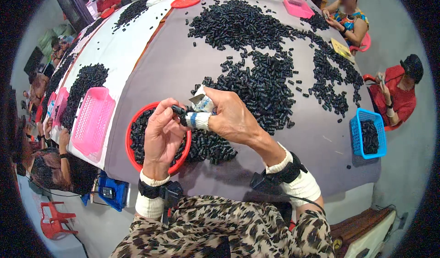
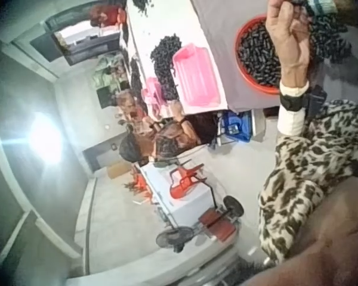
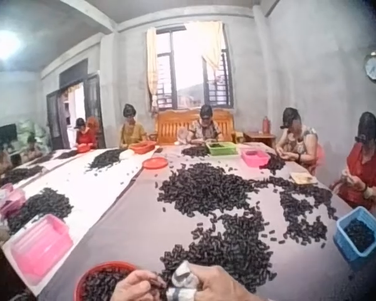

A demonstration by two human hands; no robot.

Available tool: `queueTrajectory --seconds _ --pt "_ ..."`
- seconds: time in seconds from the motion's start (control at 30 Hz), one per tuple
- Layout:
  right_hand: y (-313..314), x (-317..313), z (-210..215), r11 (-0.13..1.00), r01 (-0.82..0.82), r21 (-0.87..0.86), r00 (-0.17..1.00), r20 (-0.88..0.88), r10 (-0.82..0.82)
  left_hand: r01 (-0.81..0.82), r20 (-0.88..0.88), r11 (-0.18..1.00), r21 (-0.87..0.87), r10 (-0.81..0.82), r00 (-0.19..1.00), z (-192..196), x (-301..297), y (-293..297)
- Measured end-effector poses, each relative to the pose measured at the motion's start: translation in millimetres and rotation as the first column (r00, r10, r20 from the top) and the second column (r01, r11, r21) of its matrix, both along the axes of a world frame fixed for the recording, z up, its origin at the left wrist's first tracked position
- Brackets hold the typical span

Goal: Manually assembling and bundling small black plastic shoe components at a shared work table.

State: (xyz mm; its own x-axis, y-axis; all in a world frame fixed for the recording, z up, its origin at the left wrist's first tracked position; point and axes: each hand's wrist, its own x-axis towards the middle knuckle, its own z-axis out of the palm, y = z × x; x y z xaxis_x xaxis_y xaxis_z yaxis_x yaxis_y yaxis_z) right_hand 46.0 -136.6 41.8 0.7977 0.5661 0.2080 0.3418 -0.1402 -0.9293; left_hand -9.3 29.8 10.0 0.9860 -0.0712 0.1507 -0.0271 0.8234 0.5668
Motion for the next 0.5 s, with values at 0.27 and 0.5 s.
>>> queueTrajectory --seconds 0.27,0.5 --pt "-4 -1 13 0.999 -0.04 0.011 0.999 -0.014 0.04 -0.05 -0.052 0.996 0.072 0.054 0.997 3 -7 -2" --pt "-7 -1 10 0.999 -0.033 0.024 0.999 -0.021 0.034 0.003 -0.068 0.998 0.064 0.001 0.998 -1 -7 -7"
